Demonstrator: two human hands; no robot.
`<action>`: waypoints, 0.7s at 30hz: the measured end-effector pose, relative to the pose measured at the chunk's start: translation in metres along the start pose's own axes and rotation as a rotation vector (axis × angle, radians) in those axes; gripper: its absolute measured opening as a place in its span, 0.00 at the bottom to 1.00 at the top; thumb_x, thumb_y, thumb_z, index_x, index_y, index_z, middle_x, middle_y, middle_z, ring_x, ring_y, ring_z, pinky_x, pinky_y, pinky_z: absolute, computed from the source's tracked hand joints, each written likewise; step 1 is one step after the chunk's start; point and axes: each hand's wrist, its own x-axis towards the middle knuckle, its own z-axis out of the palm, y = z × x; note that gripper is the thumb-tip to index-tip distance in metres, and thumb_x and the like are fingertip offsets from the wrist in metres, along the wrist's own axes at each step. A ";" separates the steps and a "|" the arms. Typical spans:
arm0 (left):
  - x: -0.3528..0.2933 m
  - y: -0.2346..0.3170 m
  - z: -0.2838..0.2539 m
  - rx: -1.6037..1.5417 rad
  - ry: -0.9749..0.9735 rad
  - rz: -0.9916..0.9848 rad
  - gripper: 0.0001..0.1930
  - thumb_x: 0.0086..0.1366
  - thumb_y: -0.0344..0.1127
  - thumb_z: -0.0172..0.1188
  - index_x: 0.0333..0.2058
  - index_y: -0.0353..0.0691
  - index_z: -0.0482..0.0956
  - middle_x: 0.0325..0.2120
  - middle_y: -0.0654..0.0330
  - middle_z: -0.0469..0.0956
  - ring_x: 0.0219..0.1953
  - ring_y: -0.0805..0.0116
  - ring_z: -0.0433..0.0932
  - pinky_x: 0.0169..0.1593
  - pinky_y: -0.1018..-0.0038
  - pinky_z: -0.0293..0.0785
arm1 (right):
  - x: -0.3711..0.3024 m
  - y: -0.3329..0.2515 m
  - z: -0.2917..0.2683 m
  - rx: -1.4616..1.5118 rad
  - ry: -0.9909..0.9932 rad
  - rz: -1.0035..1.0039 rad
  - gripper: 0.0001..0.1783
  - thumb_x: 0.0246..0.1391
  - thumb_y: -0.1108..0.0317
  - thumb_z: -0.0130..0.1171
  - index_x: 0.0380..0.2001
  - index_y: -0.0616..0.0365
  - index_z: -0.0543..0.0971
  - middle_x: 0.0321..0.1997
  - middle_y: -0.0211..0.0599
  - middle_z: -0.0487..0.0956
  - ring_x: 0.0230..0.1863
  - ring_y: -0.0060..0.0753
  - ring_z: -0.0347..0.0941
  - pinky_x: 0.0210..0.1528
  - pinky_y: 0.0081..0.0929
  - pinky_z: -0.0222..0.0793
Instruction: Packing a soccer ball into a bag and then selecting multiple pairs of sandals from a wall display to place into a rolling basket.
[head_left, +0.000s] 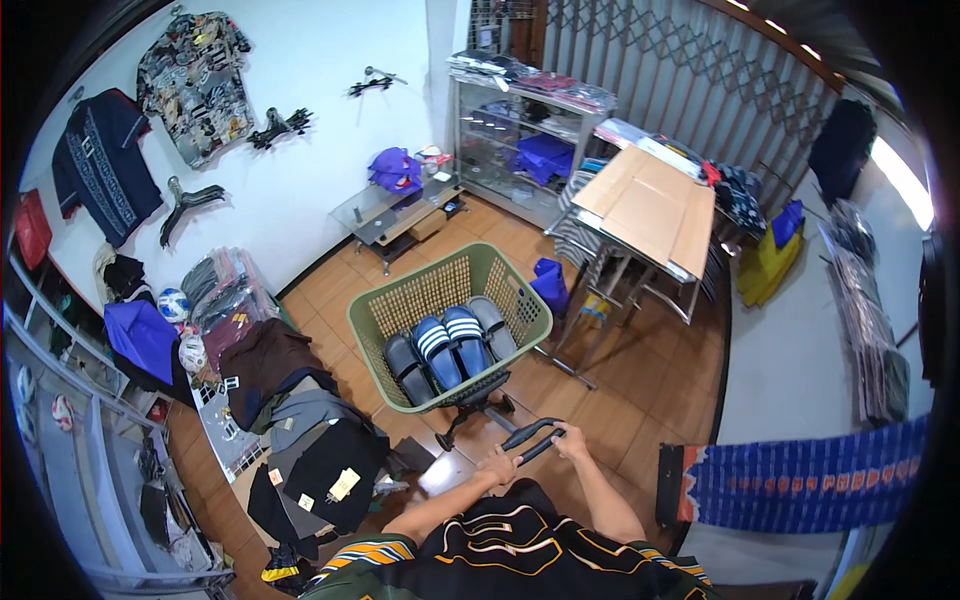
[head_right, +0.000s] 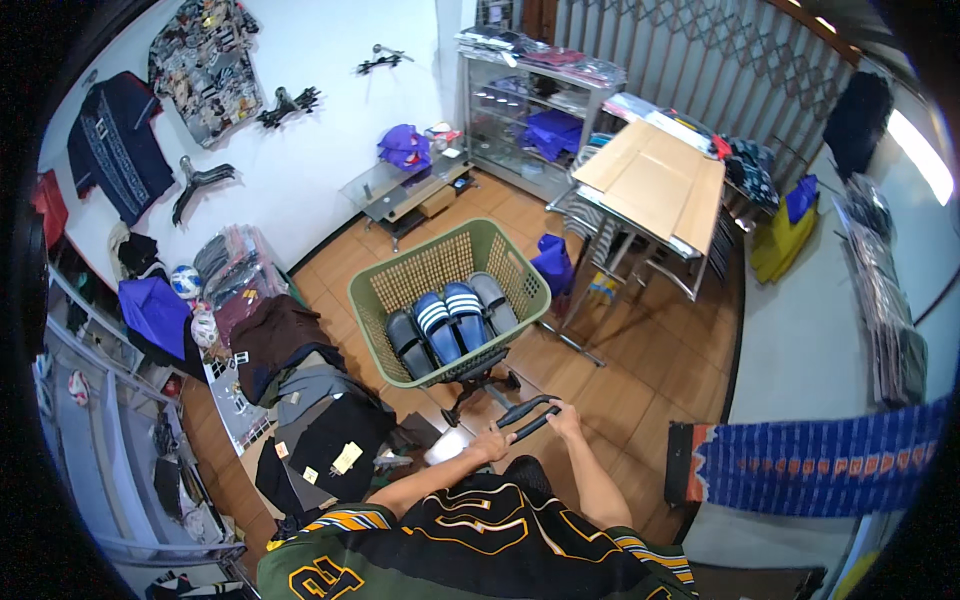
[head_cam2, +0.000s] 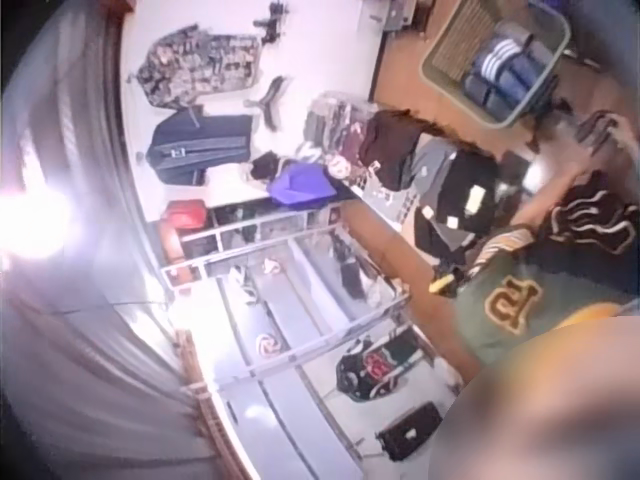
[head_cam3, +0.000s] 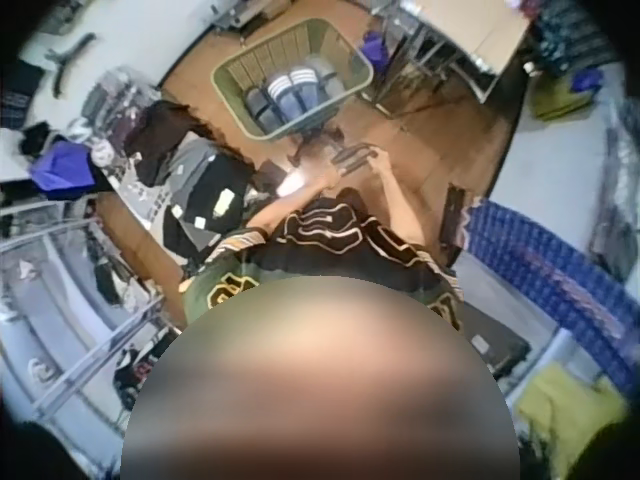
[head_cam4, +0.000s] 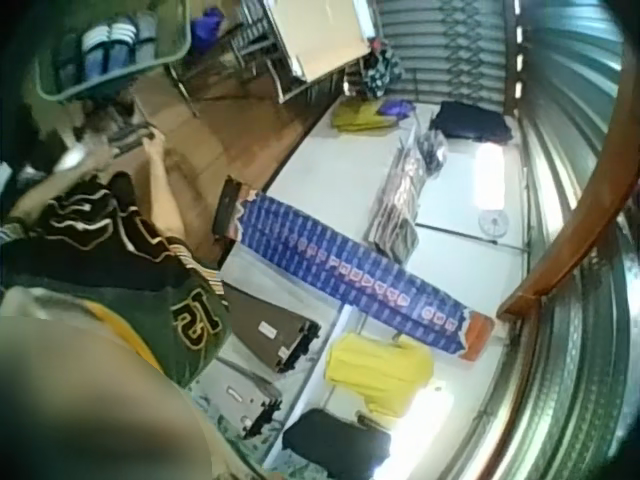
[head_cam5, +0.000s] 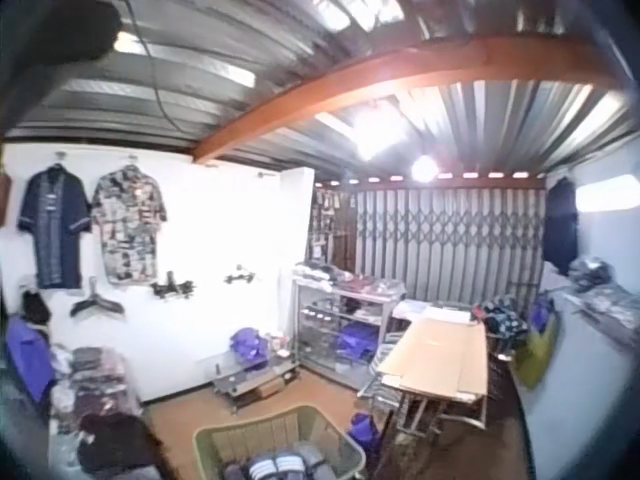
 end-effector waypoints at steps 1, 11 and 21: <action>0.002 0.002 -0.008 0.045 0.075 0.031 0.45 0.66 0.62 0.38 0.65 0.25 0.43 0.60 0.35 0.58 0.62 0.40 0.60 0.63 0.55 0.59 | 0.017 -0.009 -0.001 -0.031 -0.052 -0.002 0.24 0.49 0.73 0.63 0.52 0.54 0.76 0.27 0.39 0.79 0.19 0.28 0.73 0.22 0.27 0.73; 0.067 -0.008 -0.125 0.120 0.120 -0.022 0.43 0.50 0.38 0.66 0.60 0.26 0.53 0.54 0.41 0.66 0.53 0.46 0.72 0.54 0.62 0.72 | 0.161 -0.126 -0.010 -0.163 -0.430 -0.167 0.24 0.41 0.58 0.71 0.45 0.46 0.81 0.41 0.45 0.82 0.47 0.43 0.78 0.51 0.36 0.72; 0.142 -0.037 -0.200 -0.085 0.426 -0.396 0.46 0.52 0.32 0.64 0.66 0.33 0.45 0.65 0.49 0.52 0.54 0.47 0.71 0.53 0.62 0.74 | 0.274 -0.244 0.056 -0.311 -0.559 -0.333 0.24 0.45 0.55 0.69 0.46 0.46 0.79 0.47 0.46 0.79 0.50 0.49 0.75 0.52 0.38 0.70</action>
